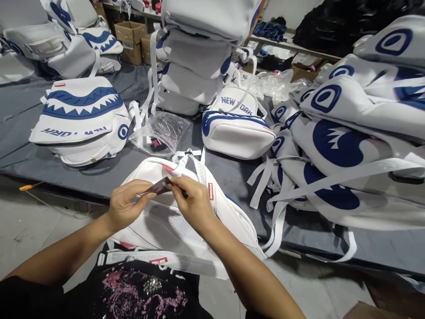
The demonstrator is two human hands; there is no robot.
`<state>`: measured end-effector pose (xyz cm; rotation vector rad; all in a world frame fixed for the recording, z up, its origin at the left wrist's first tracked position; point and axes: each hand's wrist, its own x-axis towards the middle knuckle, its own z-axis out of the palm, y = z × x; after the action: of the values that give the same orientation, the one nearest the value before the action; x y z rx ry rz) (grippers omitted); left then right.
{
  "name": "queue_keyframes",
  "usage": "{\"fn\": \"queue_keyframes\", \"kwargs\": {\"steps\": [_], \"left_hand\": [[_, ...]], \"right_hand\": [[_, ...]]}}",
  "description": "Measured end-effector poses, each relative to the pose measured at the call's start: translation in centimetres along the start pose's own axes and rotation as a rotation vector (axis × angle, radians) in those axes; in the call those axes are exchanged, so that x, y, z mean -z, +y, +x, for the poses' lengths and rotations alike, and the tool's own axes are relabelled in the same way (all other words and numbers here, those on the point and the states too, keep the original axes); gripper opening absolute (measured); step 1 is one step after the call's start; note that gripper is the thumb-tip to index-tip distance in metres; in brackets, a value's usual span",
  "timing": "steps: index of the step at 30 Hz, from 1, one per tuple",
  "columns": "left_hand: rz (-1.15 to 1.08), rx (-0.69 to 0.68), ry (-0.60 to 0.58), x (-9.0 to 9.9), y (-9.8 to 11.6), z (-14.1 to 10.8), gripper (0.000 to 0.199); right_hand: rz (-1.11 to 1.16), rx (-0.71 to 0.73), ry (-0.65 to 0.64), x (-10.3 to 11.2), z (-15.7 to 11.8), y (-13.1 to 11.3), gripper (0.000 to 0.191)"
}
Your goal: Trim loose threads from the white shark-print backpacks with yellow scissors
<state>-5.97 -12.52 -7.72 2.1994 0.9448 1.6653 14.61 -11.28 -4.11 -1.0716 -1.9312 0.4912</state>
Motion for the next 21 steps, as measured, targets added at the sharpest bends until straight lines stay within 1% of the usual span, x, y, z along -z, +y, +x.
{"fn": "queue_keyframes", "kwargs": {"steps": [2,3,4,5,6,7,8,10,12,14,16,17,18,20,21], "left_hand": [[0.176,0.012,-0.048,0.5,-0.8,-0.7,0.042],[0.283,0.056,-0.088,0.8,-1.3,-1.2,0.048],[0.376,0.115,-0.144,1.0,-1.8,-1.7,0.052],[0.437,0.174,-0.213,1.2,-2.4,-2.2,0.052],[0.458,0.223,-0.280,1.3,-2.8,-2.8,0.047],[0.448,0.251,-0.326,1.5,-3.2,-3.3,0.040],[0.420,0.254,-0.344,1.5,-3.6,-3.8,0.033],[0.364,0.206,-0.318,1.6,-3.9,-4.5,0.023],[0.352,0.140,-0.277,1.8,-3.8,-5.0,0.020],[0.347,0.084,-0.262,1.9,-3.6,-5.3,0.025],[0.312,0.066,-0.257,2.1,-3.4,-5.6,0.032],[0.294,0.084,-0.247,2.2,-3.4,-5.8,0.037],[0.288,0.132,-0.226,2.3,-3.4,-5.9,0.046],[0.317,0.295,-0.187,2.3,-3.5,-6.3,0.073],[0.346,0.380,-0.190,2.3,-3.6,-6.4,0.086]], "right_hand": [[-0.133,0.008,0.065,0.4,0.8,1.1,0.011],[-0.194,-0.002,0.069,0.7,1.2,1.6,0.012],[-0.240,-0.019,0.037,0.8,1.7,2.2,0.014],[-0.268,-0.042,-0.033,0.9,2.2,2.6,0.016],[-0.287,-0.067,-0.130,0.9,2.7,2.9,0.018],[-0.308,-0.091,-0.243,0.7,3.1,3.1,0.020],[-0.338,-0.112,-0.364,0.4,3.4,3.0,0.022],[-0.425,-0.135,-0.595,-0.6,3.8,2.5,0.022],[-0.525,-0.112,-0.777,-1.8,3.9,1.8,0.021],[-0.604,-0.067,-0.898,-3.1,3.8,1.2,0.022],[-0.654,-0.026,-0.960,-3.9,3.8,0.7,0.025],[-0.670,-0.012,-0.983,-4.1,3.8,0.6,0.025],[-0.684,0.000,-1.004,-4.2,3.9,0.4,0.025],[-0.717,0.033,-1.045,-4.1,4.1,0.0,0.025],[-0.735,0.048,-1.059,-3.9,4.2,-0.2,0.026]]}}
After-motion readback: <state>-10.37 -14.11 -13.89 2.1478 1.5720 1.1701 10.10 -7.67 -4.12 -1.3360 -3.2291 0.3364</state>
